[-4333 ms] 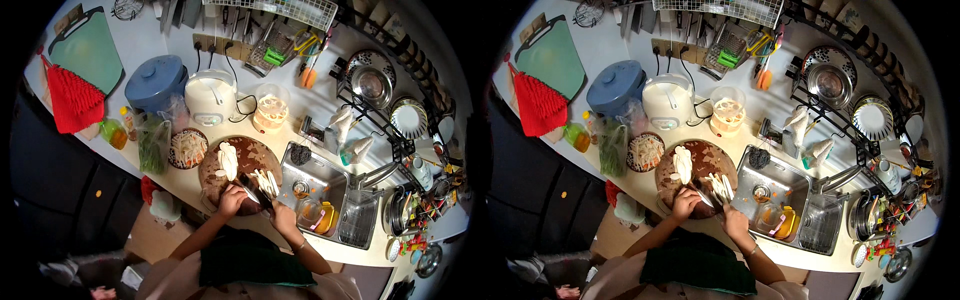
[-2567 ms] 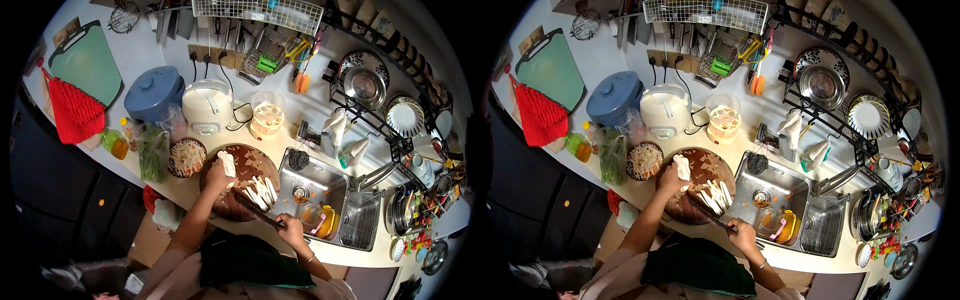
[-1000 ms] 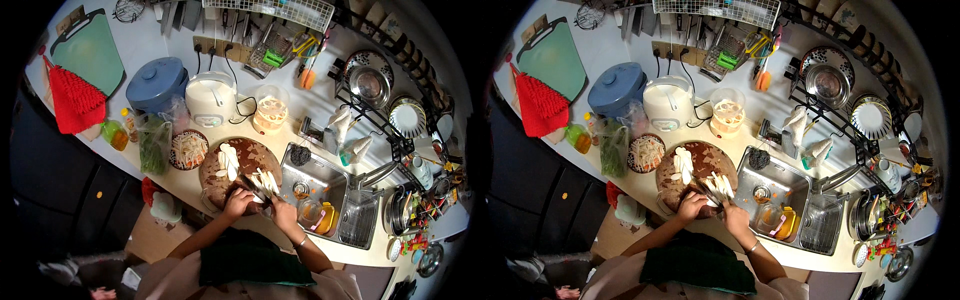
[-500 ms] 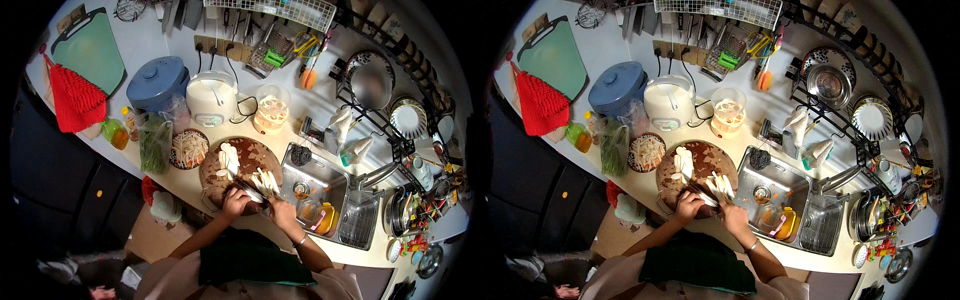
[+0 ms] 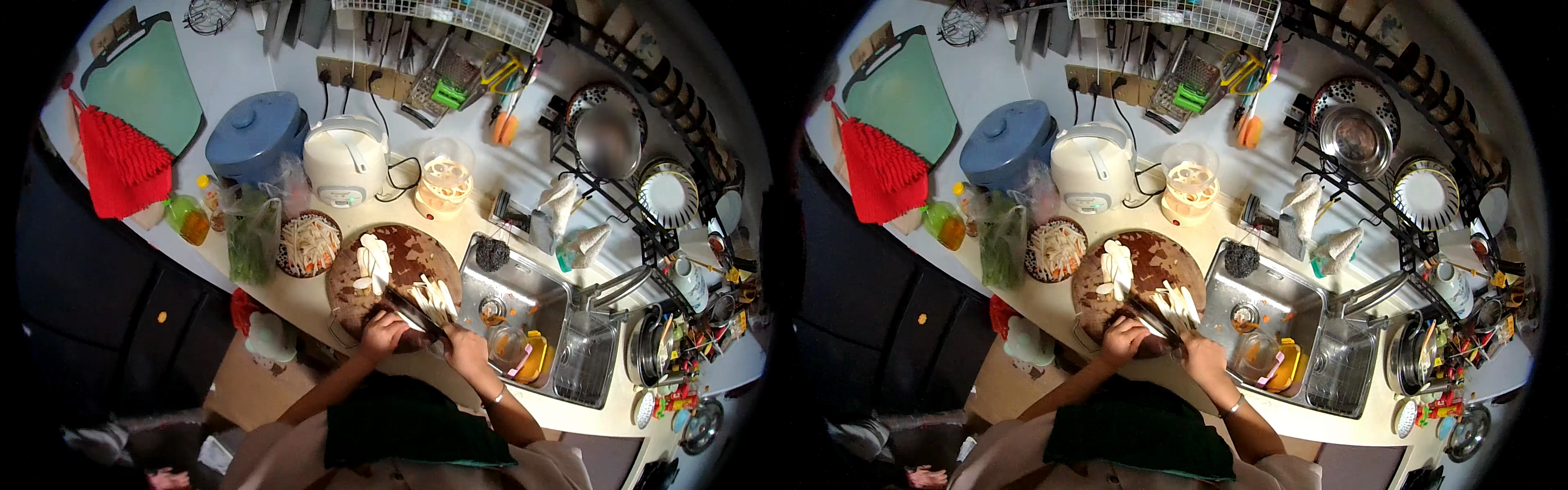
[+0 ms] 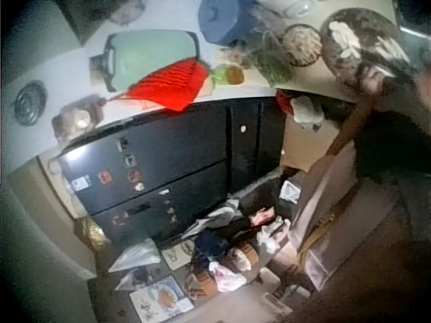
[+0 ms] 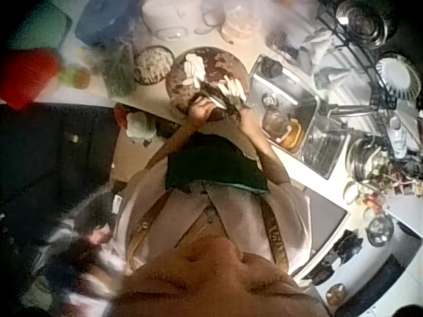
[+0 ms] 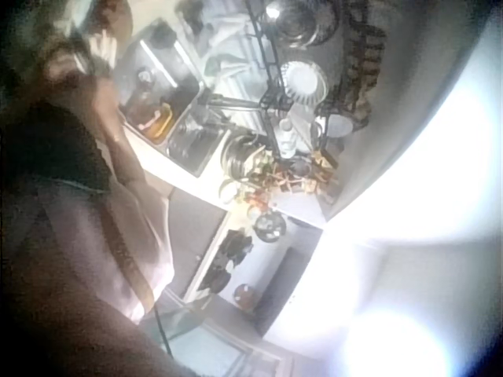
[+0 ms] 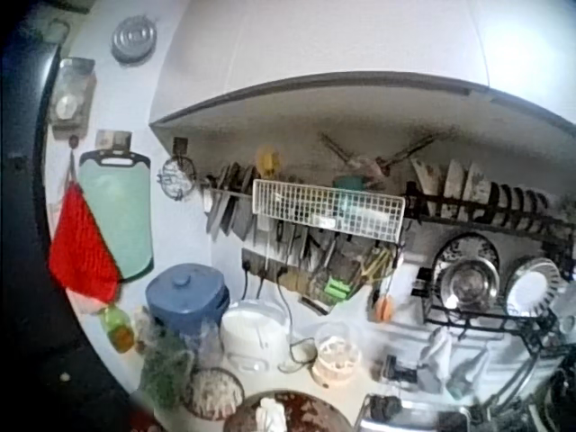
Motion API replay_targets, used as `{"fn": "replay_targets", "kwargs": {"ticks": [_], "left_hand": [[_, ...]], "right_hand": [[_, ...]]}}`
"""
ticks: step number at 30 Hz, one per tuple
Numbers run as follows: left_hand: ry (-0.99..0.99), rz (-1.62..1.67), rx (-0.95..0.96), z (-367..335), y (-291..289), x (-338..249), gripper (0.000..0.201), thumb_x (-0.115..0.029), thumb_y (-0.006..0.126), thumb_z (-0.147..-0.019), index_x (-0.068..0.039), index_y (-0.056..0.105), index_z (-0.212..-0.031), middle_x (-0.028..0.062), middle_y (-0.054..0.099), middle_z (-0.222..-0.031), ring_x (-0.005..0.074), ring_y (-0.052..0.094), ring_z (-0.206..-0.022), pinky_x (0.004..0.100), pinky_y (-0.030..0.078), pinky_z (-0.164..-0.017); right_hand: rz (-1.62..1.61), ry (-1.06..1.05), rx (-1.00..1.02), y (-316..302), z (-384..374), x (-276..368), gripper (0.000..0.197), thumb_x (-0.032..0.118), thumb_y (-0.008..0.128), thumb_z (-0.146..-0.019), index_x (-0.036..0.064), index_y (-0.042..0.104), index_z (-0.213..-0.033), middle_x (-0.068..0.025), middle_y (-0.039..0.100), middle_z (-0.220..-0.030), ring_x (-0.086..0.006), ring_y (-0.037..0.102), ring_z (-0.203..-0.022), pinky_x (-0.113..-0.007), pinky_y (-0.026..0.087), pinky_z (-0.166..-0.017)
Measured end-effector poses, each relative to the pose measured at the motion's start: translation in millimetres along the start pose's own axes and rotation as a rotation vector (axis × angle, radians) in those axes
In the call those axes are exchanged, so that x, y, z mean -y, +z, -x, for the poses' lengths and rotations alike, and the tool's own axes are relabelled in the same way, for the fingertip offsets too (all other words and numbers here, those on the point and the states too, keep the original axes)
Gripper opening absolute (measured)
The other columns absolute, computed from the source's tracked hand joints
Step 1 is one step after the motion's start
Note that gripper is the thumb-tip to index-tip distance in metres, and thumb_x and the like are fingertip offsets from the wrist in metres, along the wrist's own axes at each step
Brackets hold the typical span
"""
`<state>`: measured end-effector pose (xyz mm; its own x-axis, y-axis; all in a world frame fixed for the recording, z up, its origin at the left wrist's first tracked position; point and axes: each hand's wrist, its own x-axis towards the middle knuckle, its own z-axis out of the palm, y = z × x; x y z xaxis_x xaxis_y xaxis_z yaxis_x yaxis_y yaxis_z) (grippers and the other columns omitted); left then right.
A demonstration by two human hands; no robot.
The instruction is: The person slices mushrooms on a wooden cutting board using a knife and then places the sliced mushrooms onto a plate.
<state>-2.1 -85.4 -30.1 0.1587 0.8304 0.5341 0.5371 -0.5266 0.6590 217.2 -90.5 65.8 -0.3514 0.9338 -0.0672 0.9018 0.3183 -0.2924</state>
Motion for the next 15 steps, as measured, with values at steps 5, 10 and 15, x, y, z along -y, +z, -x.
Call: {"fn": "replay_targets", "kwargs": {"ticks": [5,10,15], "left_hand": [[-0.017,-0.004,0.002,-4.4,-1.5,-5.6,0.012,-0.012,0.064,-0.088,-0.001,0.069,-0.085,0.0117,0.064,-0.088,0.0326,0.059,-0.082,0.0417,0.05,-0.073],[-0.031,-0.019,0.021,-5.0,2.5,-3.8,0.012,-0.011,0.061,-0.087,-0.002,0.067,-0.084,0.0119,0.061,-0.087,0.0334,0.057,-0.083,0.0427,0.049,-0.076],[-0.15,0.052,-0.119,-14.0,-14.8,14.8,0.003,-0.005,0.064,-0.084,-0.004,0.066,-0.085,0.0132,0.061,-0.088,0.0349,0.058,-0.086,0.0425,0.049,-0.077]], "right_hand": [[0.095,0.023,0.094,-15.5,10.7,10.8,0.026,0.017,0.065,-0.078,0.0102,0.06,-0.103,-0.015,0.069,-0.091,-0.0354,0.069,-0.079,-0.048,0.055,-0.067],[0.006,0.065,0.034,8.3,5.2,2.6,0.016,0.021,0.064,-0.085,0.01,0.064,-0.097,-0.0169,0.067,-0.083,-0.0398,0.066,-0.078,-0.05,0.053,-0.067],[-0.232,0.091,-0.074,-18.5,3.8,3.4,0.019,0.021,0.068,-0.083,0.0093,0.066,-0.098,-0.0215,0.066,-0.084,-0.0433,0.064,-0.08,-0.051,0.051,-0.069]]}}
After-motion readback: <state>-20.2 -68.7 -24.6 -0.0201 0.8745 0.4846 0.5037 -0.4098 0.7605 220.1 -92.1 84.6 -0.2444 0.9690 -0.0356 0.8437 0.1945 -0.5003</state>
